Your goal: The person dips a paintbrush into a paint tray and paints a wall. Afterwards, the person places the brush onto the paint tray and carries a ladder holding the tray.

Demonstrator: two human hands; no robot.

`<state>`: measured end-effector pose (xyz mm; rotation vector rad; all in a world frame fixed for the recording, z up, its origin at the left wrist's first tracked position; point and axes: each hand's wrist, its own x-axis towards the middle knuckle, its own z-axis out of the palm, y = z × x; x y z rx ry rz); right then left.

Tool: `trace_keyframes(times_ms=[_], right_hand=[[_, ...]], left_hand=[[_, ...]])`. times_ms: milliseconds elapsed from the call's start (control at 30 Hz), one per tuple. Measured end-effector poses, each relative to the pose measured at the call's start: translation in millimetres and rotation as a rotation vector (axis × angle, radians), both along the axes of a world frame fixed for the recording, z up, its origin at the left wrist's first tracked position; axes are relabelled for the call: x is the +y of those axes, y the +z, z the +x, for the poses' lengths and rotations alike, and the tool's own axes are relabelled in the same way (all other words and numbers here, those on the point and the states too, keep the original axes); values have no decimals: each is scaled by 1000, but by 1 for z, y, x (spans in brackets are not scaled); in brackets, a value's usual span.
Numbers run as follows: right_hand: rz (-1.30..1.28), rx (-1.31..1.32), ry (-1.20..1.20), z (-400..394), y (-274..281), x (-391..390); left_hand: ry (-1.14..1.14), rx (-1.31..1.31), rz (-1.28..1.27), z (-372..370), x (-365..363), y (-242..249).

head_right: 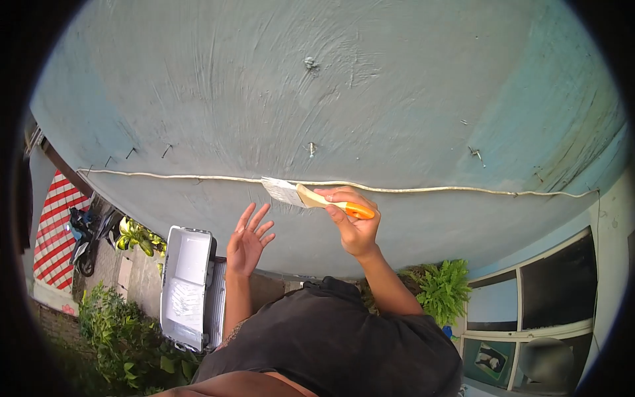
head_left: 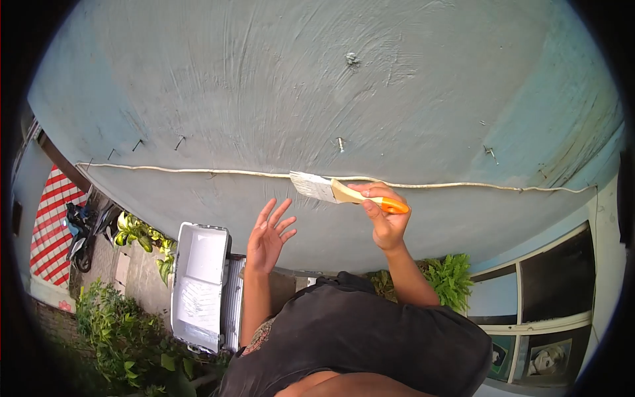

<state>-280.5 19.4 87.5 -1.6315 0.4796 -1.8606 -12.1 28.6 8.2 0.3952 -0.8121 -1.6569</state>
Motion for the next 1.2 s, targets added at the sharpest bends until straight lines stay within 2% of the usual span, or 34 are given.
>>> trace_keyframes(times_ms=[33, 100, 233, 267, 533, 600, 700, 800, 900, 1167, 1200], right_hand=[[-3, 13, -9, 2, 1, -1], [-38, 37, 28, 6, 2, -4], [18, 17, 32, 14, 5, -12], [42, 26, 13, 16, 7, -14], [-66, 37, 88, 49, 25, -36], [-69, 43, 93, 56, 28, -40], [-111, 38, 99, 66, 38, -43], [-123, 38, 109, 71, 46, -42], [-39, 80, 127, 70, 47, -45], [-55, 80, 142, 83, 51, -53], [-61, 73, 164, 84, 51, -54]], left_hand=[[52, 15, -26, 0, 2, -2], [126, -305, 37, -1, 5, -8], [136, -289, 2, 6, 5, -32], [132, -353, 2, 7, 6, -32], [107, -460, -52, 22, 11, -44], [115, -539, 19, 22, 10, -48], [152, -410, 2, 24, 5, -56], [232, -364, -33, 19, 13, -39], [193, -392, -100, 19, 14, -35], [219, -479, -126, 22, 14, -33], [167, -483, -177, 26, 10, -38]])
